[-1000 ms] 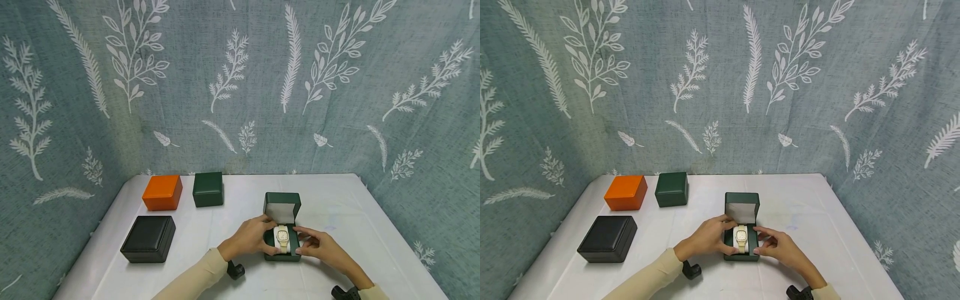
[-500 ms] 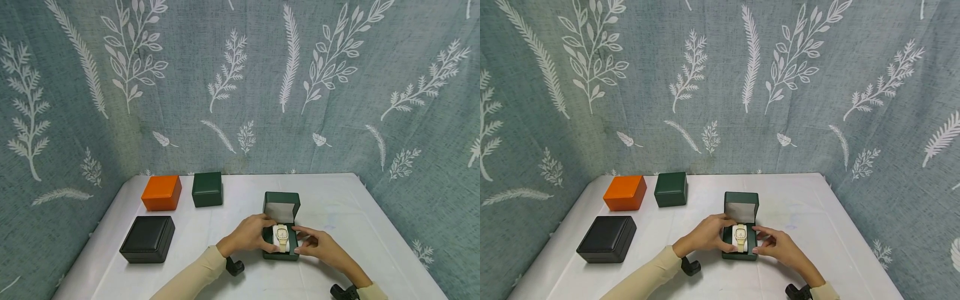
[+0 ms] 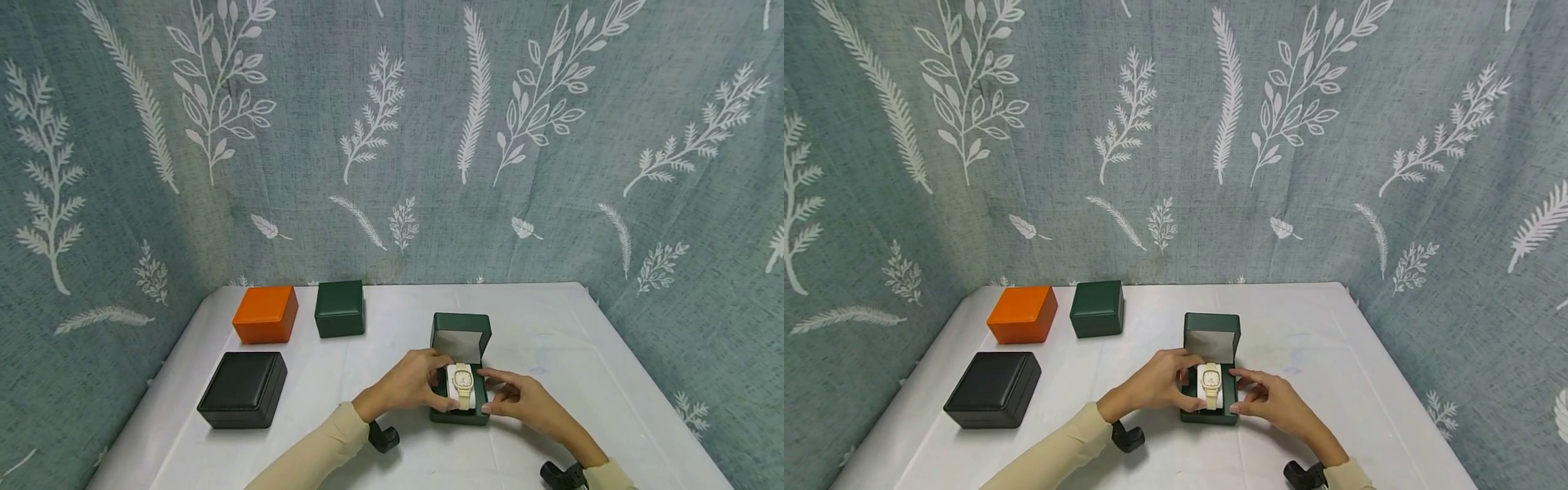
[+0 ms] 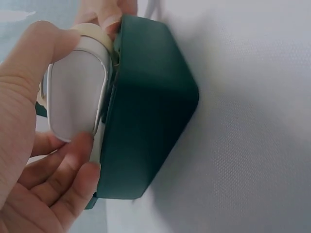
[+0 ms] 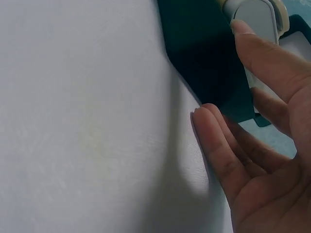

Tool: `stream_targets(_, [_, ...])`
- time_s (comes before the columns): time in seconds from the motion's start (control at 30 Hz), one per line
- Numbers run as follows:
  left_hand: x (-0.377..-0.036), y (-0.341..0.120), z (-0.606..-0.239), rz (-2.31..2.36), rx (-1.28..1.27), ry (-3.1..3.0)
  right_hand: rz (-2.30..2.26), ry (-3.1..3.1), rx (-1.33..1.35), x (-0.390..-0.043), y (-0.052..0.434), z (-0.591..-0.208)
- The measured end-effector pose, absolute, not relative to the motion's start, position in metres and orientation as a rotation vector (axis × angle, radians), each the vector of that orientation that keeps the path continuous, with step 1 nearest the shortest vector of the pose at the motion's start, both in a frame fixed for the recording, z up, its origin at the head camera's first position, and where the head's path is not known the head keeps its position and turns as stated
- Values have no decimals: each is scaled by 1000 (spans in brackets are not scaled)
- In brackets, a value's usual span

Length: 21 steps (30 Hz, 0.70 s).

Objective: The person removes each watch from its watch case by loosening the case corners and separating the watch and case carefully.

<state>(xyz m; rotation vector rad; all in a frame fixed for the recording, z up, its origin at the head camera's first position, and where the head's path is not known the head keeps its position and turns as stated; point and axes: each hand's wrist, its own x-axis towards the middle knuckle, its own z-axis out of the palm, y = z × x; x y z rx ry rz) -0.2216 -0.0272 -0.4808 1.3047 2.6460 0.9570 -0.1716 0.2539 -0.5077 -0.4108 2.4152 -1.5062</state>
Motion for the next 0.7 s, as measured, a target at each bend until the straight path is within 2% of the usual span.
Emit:
stream_targets(0.43, [-216,-26,-476,1038,1295,2617,-1507,2630,-738,-167,252,-489])
stream_targets(0.7, [-213,-25,-472,1123,1276,2550,-1543,2551,-735,-164,241,-481])
